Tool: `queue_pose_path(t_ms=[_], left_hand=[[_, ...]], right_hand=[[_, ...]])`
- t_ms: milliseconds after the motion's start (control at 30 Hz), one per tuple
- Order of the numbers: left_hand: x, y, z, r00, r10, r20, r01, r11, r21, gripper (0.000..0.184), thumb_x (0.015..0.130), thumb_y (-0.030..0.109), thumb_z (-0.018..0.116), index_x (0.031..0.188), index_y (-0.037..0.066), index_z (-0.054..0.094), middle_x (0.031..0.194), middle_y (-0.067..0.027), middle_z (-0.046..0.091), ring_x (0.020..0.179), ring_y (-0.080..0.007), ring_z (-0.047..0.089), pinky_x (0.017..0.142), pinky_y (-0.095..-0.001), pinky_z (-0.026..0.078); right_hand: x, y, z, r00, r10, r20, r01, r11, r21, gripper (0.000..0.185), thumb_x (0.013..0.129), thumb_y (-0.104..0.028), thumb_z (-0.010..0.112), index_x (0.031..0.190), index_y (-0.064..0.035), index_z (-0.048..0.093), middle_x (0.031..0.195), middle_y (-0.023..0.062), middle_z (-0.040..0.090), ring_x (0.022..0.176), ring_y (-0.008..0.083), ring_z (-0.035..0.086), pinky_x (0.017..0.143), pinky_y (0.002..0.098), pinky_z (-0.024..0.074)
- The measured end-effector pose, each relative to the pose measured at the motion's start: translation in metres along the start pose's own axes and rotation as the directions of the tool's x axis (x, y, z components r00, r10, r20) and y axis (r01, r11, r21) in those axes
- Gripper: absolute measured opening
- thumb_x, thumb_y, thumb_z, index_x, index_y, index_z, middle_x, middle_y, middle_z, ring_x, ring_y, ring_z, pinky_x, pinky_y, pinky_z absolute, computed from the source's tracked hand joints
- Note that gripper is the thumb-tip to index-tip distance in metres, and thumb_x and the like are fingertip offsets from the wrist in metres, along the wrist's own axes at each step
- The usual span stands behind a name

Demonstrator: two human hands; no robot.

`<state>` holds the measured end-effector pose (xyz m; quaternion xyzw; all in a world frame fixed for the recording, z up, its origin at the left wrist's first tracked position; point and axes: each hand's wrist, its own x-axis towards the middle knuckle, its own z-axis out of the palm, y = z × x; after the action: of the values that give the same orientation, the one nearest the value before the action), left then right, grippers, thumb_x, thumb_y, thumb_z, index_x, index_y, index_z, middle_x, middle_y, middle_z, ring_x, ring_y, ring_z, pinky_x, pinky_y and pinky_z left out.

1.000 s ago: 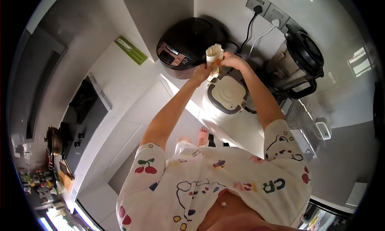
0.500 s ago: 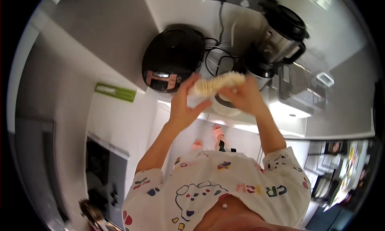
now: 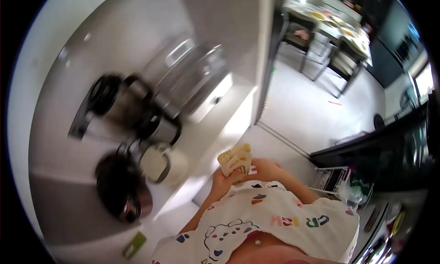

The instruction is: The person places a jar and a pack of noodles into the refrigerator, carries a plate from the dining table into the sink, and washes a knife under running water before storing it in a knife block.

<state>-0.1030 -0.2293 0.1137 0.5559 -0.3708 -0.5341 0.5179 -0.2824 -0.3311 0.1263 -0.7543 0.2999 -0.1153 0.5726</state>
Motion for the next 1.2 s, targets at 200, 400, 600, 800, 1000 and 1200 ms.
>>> queue_pose_path(t_ms=[200,400,600,800,1000,1200], left_hand=[[0.146,0.016,0.178,0.877,0.04,0.479,-0.117,0.984,0.133,0.029,0.09,0.014,0.066,0.115,-0.001,0.062,0.103,-0.0053,0.068,0.092,-0.0119,0.062,0.08,-0.0267,0.051],[0.26,0.051,0.387,0.725,0.21,0.656,-0.234,0.971,-0.052,0.024,0.091,0.009,0.065,0.111,-0.003,0.063,0.1,-0.0052,0.068,0.091,-0.0103,0.062,0.078,-0.026,0.052],[0.372,0.062,0.529,0.67,0.168,0.723,-0.116,0.986,-0.121,0.032,0.091,0.01,0.064,0.12,-0.003,0.057,0.108,-0.0069,0.066,0.095,-0.0127,0.063,0.081,-0.0283,0.053],[0.521,0.062,0.664,0.558,0.077,0.826,-0.273,0.957,0.095,0.029,0.094,0.013,0.06,0.119,0.0,0.055,0.107,-0.0099,0.066,0.098,-0.0142,0.062,0.082,-0.0287,0.052],[0.617,0.106,0.85,0.248,0.115,0.962,-0.302,0.953,-0.036,0.03,0.095,0.011,0.058,0.121,-0.001,0.053,0.11,-0.0096,0.065,0.099,-0.0147,0.061,0.084,-0.0289,0.051],[0.656,0.081,1.041,0.035,0.041,0.999,-0.189,0.981,-0.033,0.028,0.094,0.011,0.059,0.119,-0.001,0.056,0.109,-0.0076,0.064,0.099,-0.0138,0.061,0.084,-0.0287,0.05]], right_hand=[[-0.084,0.078,-0.142,0.879,0.156,-0.451,-0.106,0.985,0.135,0.027,0.084,-0.02,0.069,0.106,-0.0046,0.067,0.096,0.0169,0.07,0.086,0.0312,0.067,0.077,0.038,0.0514],[-0.153,0.122,-0.323,0.693,0.096,-0.714,-0.048,0.995,0.088,0.023,0.087,-0.016,0.066,0.107,-0.0046,0.063,0.092,0.0164,0.068,0.078,0.0309,0.065,0.069,0.0382,0.05],[-0.165,0.159,-0.473,0.621,0.202,-0.758,-0.16,0.979,0.129,0.033,0.089,-0.013,0.061,0.12,-0.0055,0.054,0.101,0.0178,0.067,0.091,0.0339,0.064,0.079,0.0395,0.0498],[-0.169,0.214,-0.642,0.545,0.266,-0.795,-0.202,0.962,0.183,0.033,0.09,-0.011,0.06,0.122,-0.0056,0.053,0.107,0.0177,0.066,0.099,0.0339,0.063,0.086,0.0402,0.0489],[-0.226,0.223,-0.793,0.267,0.4,-0.877,-0.269,0.904,0.331,0.033,0.091,-0.012,0.06,0.122,-0.0062,0.053,0.106,0.017,0.066,0.098,0.0339,0.064,0.086,0.0399,0.0492],[-0.321,0.293,-0.901,0.065,0.443,-0.894,-0.321,0.858,0.402,0.026,0.091,-0.015,0.061,0.115,-0.0052,0.058,0.102,0.0161,0.067,0.093,0.0331,0.065,0.081,0.0379,0.0501]])
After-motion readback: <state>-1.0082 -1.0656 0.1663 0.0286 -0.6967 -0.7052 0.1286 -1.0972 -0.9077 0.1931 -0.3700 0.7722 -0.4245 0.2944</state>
